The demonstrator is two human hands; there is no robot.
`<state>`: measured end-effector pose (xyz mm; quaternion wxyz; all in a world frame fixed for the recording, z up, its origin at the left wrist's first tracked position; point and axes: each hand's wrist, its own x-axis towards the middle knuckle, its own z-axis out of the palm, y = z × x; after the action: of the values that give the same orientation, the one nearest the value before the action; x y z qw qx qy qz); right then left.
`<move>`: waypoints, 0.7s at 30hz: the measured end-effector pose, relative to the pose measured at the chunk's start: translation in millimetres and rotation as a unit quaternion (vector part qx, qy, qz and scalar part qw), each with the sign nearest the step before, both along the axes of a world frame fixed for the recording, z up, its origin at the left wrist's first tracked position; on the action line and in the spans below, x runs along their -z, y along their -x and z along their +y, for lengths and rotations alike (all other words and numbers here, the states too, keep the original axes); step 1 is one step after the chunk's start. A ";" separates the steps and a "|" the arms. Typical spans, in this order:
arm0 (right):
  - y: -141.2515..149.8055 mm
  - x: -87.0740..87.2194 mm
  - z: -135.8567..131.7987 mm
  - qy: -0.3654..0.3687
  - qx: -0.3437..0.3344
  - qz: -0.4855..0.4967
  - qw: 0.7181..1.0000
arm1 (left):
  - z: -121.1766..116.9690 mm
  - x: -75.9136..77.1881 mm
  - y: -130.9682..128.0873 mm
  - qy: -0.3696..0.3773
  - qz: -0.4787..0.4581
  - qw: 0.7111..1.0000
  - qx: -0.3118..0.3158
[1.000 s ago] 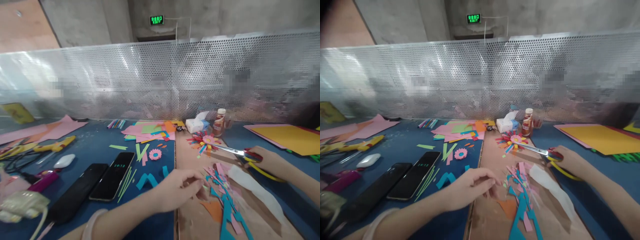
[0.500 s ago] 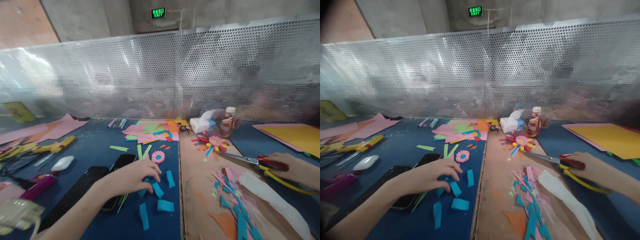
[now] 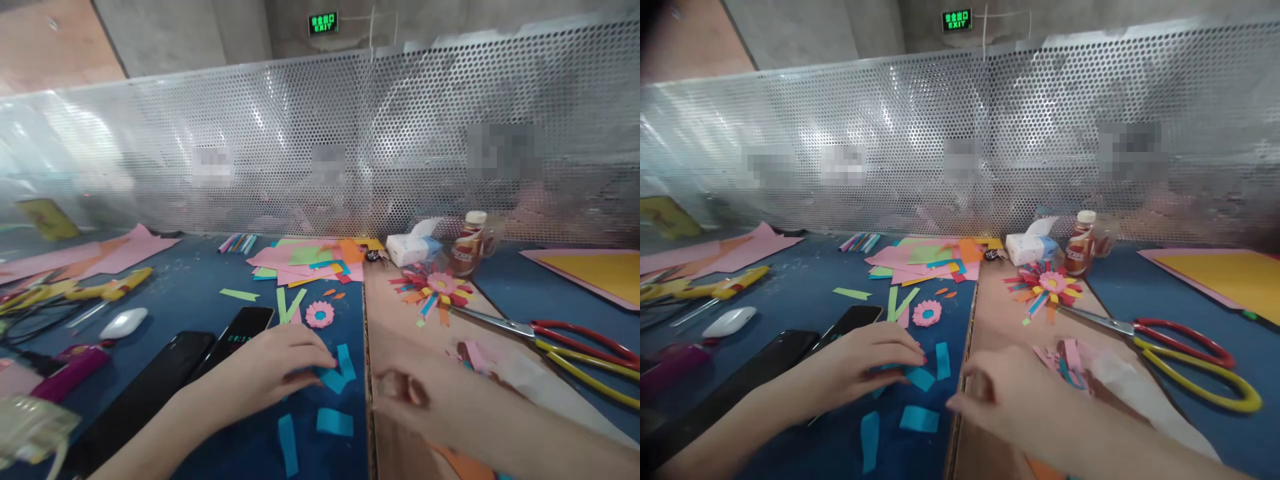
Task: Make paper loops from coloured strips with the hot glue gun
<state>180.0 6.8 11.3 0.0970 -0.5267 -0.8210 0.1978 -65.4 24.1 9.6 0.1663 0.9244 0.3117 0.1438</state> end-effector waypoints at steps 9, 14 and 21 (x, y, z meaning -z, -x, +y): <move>40.0 5.1 8.2 0.109 -0.042 0.094 0.989 | 11.2 -3.5 11.6 -0.071 -0.017 0.996 -0.048; 30.0 21.0 6.0 0.104 0.003 0.056 0.993 | 28.9 -7.9 39.0 -0.011 0.092 0.986 -0.141; 36.9 20.7 15.2 0.050 -0.048 0.127 0.989 | 22.2 -5.5 38.6 0.079 0.117 0.981 -0.132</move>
<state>143.1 21.9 -9.4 0.1644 -0.4611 -0.8157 0.3083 -104.0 46.3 15.1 0.1808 0.8697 0.4582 0.0306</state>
